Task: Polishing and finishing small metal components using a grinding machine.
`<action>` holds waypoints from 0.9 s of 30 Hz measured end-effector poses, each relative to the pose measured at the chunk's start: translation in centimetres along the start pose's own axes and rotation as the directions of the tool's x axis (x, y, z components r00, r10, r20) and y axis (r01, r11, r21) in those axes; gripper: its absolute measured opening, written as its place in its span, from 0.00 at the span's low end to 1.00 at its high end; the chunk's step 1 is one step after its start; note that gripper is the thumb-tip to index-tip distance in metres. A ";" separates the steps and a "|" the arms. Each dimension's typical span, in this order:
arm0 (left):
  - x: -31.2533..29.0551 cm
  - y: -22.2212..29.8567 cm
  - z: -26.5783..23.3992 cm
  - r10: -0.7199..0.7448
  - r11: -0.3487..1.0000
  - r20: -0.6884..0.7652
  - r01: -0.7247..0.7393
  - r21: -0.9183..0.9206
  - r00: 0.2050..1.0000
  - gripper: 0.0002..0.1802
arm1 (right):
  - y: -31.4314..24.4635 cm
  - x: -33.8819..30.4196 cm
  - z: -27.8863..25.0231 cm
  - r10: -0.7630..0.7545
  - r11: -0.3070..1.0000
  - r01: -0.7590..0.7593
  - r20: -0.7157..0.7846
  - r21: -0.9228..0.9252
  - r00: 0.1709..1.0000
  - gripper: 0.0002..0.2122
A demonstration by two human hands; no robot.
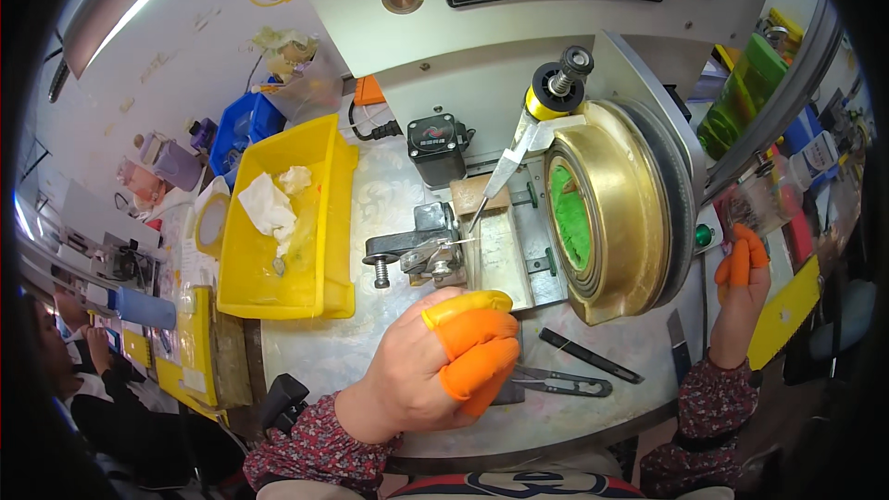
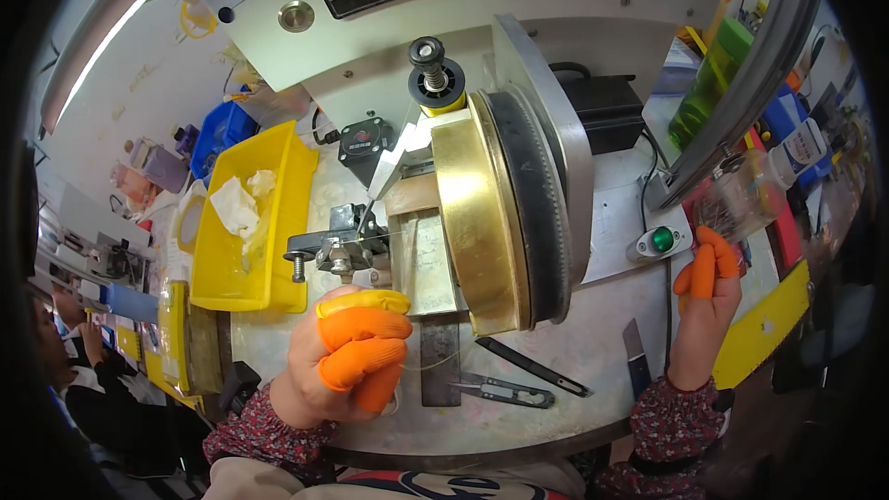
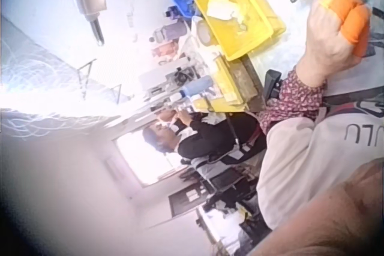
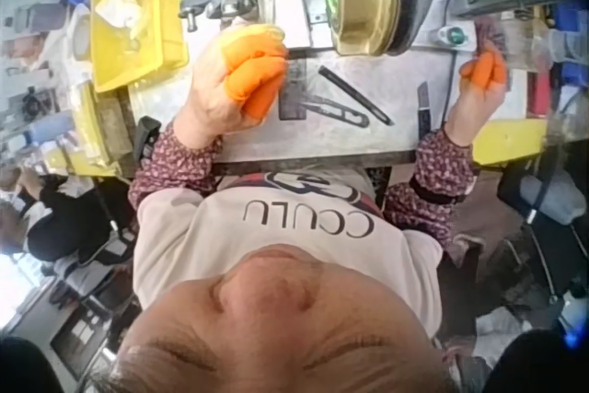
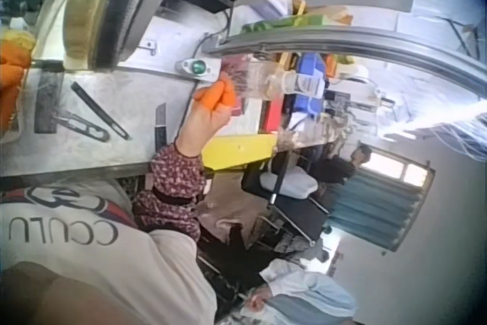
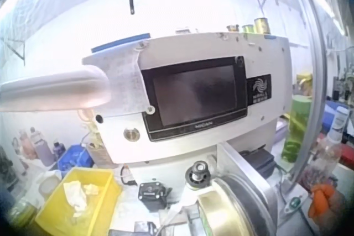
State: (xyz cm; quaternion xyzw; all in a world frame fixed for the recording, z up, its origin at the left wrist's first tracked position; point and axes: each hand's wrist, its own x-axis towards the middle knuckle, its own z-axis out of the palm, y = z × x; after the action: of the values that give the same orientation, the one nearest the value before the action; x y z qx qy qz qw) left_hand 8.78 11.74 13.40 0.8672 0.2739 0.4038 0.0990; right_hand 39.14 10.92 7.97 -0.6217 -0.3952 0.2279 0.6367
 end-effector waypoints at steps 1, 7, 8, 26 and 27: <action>-0.1 0.0 0.0 -0.001 1.000 0.000 0.001 -0.005 1.000 0.15 | 0.0 -0.1 0.0 0.010 1.000 -0.010 0.002 0.008 1.000 0.10; -0.2 0.0 0.0 0.016 1.000 -0.030 -0.016 -0.001 0.999 0.16 | 0.3 -0.1 0.0 0.017 1.000 -0.017 -0.004 0.010 1.000 0.11; -0.1 0.1 0.0 0.002 1.000 -0.021 -0.002 -0.004 1.000 0.16 | 0.3 -0.1 0.0 0.019 1.000 -0.019 0.000 0.004 1.000 0.11; 0.1 -0.4 0.4 -0.071 0.995 0.053 0.068 0.070 0.996 0.16 | 0.7 0.0 -0.3 0.038 0.999 -0.040 0.059 0.032 0.998 0.11; 0.1 -0.4 0.3 -0.070 0.995 0.055 0.067 0.069 0.996 0.16 | 0.7 0.0 -0.3 0.040 0.999 -0.042 0.057 0.033 0.998 0.11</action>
State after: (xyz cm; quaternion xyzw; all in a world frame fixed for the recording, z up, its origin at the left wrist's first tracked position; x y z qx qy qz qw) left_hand 8.96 12.11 13.10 0.8715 0.3140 0.3655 0.0914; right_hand 39.54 10.81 7.29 -0.6122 -0.3961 0.2648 0.6310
